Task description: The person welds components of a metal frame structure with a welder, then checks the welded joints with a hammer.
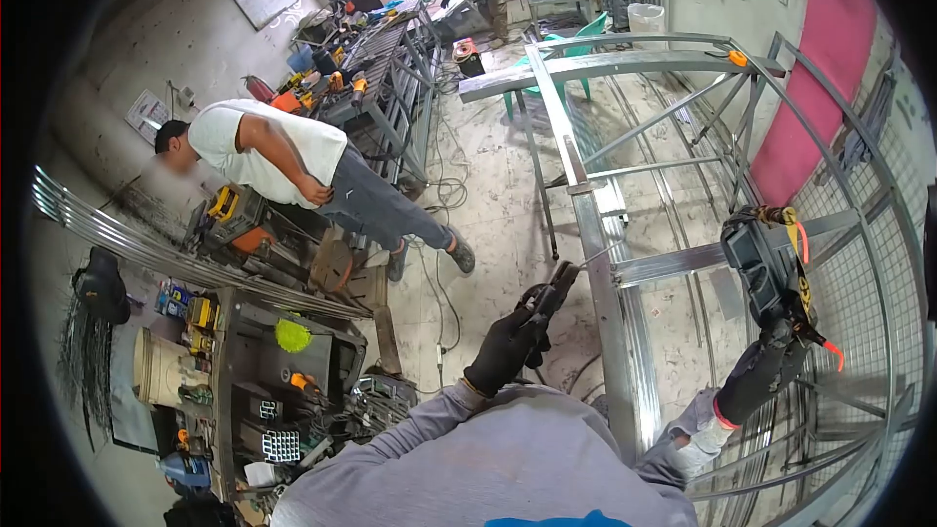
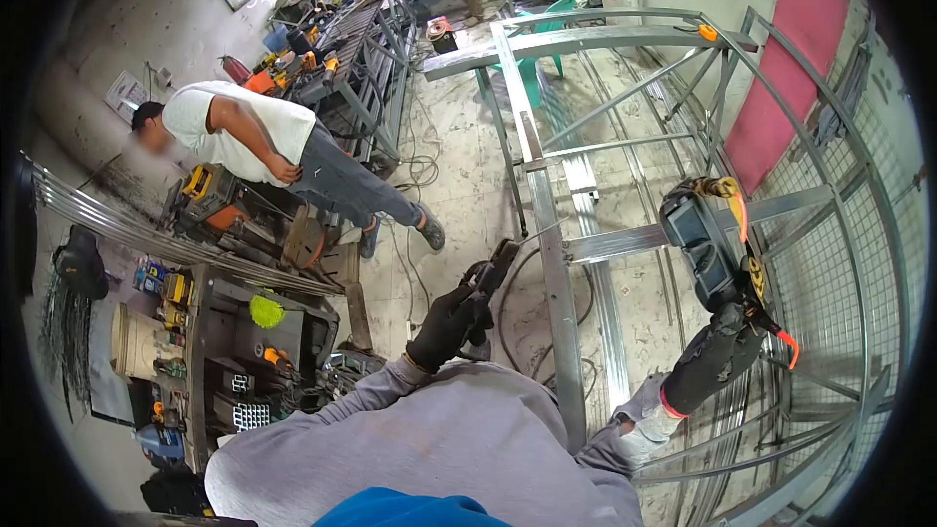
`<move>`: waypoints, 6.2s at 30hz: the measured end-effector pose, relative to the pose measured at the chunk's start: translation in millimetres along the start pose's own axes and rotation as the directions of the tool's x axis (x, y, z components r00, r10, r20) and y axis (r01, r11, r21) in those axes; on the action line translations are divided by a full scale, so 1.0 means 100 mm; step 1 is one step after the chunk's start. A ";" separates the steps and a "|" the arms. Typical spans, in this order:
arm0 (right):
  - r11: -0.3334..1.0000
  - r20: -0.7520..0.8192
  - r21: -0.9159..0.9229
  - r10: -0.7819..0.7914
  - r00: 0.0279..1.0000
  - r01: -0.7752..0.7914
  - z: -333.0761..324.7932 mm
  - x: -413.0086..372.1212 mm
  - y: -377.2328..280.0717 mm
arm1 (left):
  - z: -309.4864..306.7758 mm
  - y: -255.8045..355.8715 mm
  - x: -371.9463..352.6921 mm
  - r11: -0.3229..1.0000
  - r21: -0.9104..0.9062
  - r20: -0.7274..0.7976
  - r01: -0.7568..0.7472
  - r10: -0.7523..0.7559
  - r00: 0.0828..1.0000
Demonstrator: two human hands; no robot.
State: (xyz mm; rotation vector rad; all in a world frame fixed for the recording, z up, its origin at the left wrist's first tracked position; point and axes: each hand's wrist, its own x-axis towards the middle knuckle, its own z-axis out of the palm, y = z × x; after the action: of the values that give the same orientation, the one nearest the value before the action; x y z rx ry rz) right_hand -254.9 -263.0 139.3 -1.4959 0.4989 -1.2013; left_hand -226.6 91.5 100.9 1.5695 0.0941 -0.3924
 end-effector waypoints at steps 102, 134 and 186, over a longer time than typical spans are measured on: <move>0.582 0.367 -0.455 -0.567 0.737 0.674 -0.26 0.17 -0.06 | 0.26 -0.13 -0.28 0.917 0.390 -0.091 -0.082 0.127 0.988; 0.998 0.412 0.010 -0.053 0.910 0.054 0.23 -0.06 -0.25 | 0.23 -0.33 -0.06 0.604 0.787 -0.098 -0.127 0.325 0.941; 1.000 0.612 -0.003 -0.004 0.791 0.008 0.21 -0.07 -0.18 | 0.33 -0.17 -0.08 0.581 0.804 -0.090 -0.129 0.333 0.939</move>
State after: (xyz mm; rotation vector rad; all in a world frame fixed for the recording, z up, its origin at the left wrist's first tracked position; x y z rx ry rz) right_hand -244.3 -242.2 155.0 -1.7828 0.0497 -0.6459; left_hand -245.9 61.2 87.5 2.4906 -0.1362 -0.0030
